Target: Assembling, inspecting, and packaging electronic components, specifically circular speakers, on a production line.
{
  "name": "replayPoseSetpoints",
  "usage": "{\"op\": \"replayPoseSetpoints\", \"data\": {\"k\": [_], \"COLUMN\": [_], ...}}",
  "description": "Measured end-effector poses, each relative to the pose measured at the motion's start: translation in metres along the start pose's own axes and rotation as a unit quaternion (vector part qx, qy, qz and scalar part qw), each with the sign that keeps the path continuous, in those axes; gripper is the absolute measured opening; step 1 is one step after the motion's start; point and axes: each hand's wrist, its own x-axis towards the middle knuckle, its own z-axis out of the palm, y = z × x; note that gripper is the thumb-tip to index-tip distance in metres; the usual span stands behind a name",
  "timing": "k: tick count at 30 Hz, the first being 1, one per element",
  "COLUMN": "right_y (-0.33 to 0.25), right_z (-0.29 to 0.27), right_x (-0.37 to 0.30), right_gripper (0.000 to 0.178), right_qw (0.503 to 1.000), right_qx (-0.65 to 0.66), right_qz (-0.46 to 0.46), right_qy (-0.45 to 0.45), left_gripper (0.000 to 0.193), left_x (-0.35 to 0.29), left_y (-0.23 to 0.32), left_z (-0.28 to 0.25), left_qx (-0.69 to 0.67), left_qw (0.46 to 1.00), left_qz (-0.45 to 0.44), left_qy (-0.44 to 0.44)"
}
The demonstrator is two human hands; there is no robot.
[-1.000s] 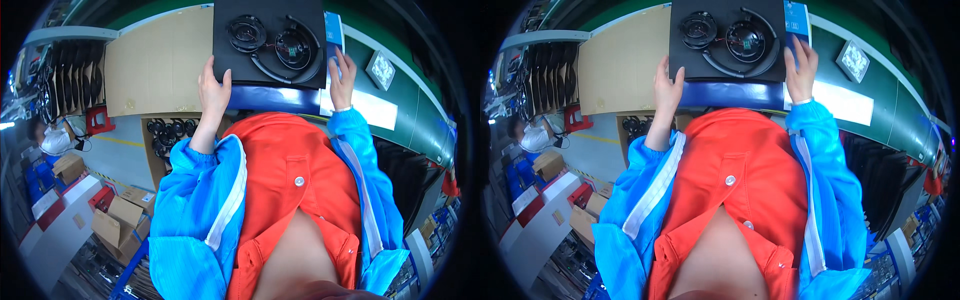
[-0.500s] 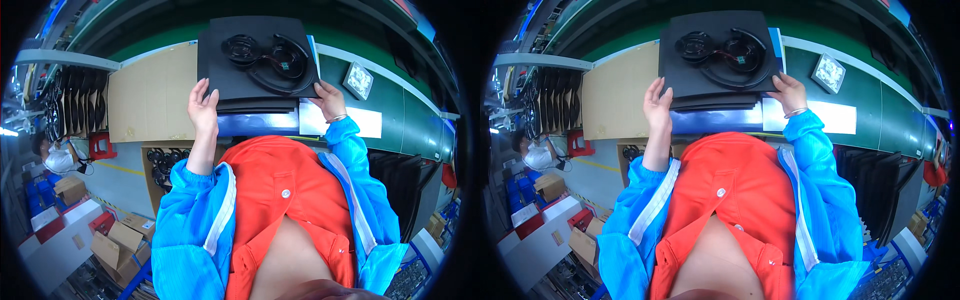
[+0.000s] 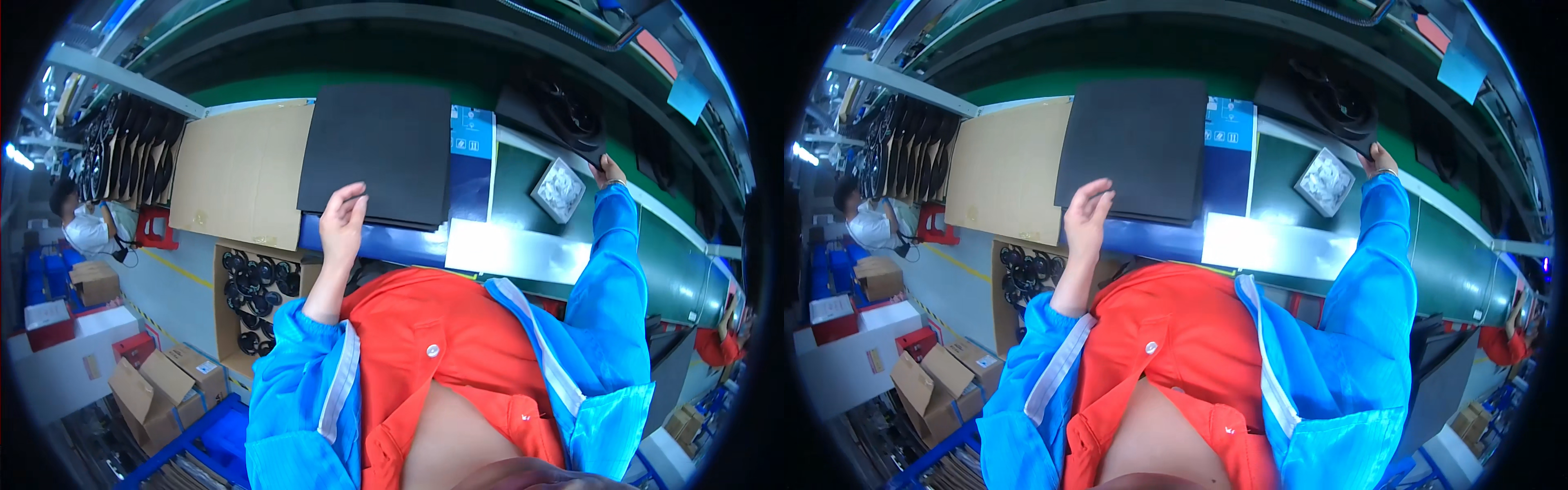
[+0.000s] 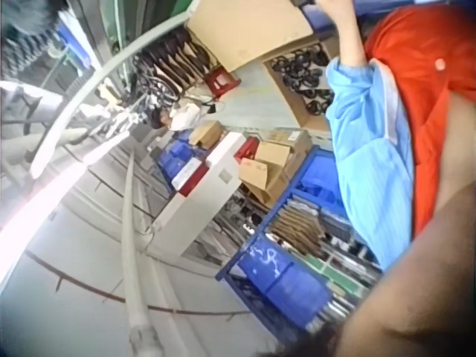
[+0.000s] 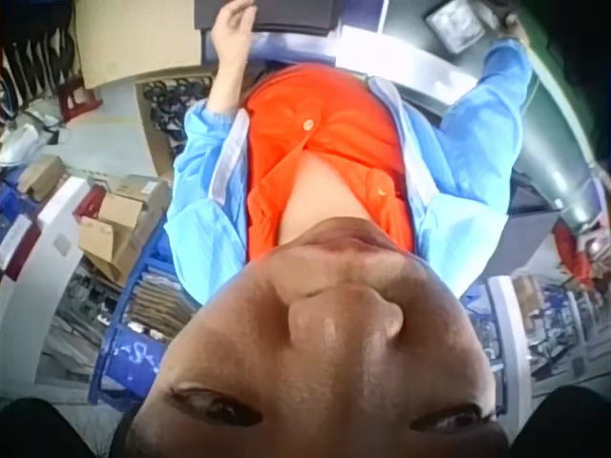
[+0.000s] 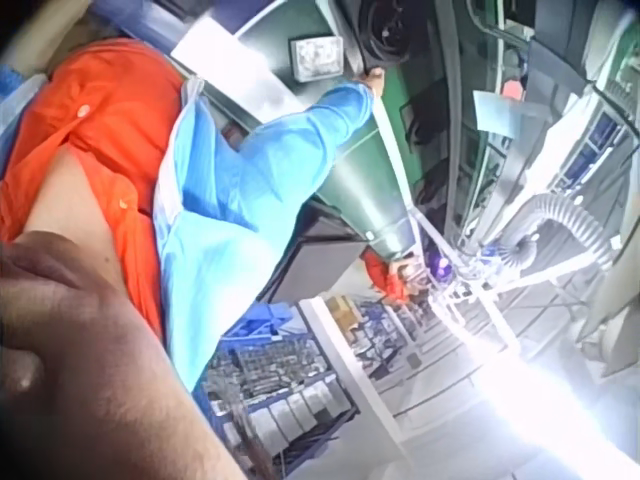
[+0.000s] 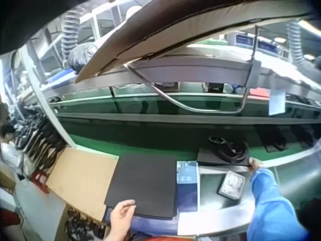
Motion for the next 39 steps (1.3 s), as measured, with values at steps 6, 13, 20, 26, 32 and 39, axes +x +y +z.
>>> {"op": "replayPoseSetpoints", "data": {"k": [6,13,20,26,32,39], "right_y": [0.006,-0.045,-0.005,0.035,0.077,0.131], "right_z": [-0.061,0.056,0.061,0.082,0.138,0.216], "right_x": [0.137,0.053,-0.022,-0.144,-0.271,-0.369], "right_gripper": [0.035,0.044,0.039,0.031,0.026,0.023], "right_qw": [0.683,0.439,0.956,0.914,0.886,0.842], "right_qx": [-0.696,-0.859,0.004,-0.071,-0.137,-0.235], "right_qz": [-0.192,-0.26,-0.056,-0.036,0.005,0.036], "right_qy": [0.111,-0.046,-0.289,-0.398,-0.443,-0.485], "left_gripper": [0.018,0.023,0.036,0.044,0.022,0.034], "left_x": [-0.022,-0.039,-0.021,0.005,0.038,0.039], "left_y": [-0.011,-0.009,-0.025,-0.06,-0.143,-0.13], "left_z": [0.003,-0.019,-0.096,-0.174,-0.227,-0.232], "left_qx": [-0.016,0.066,0.038,-0.013,-0.205,-0.217], "left_qw": [0.999,0.988,0.946,0.844,0.815,0.827], "left_qz": [-0.038,-0.016,-0.063,-0.19,-0.332,-0.268], "left_qy": [0.031,0.14,0.316,0.501,0.429,0.445]}}
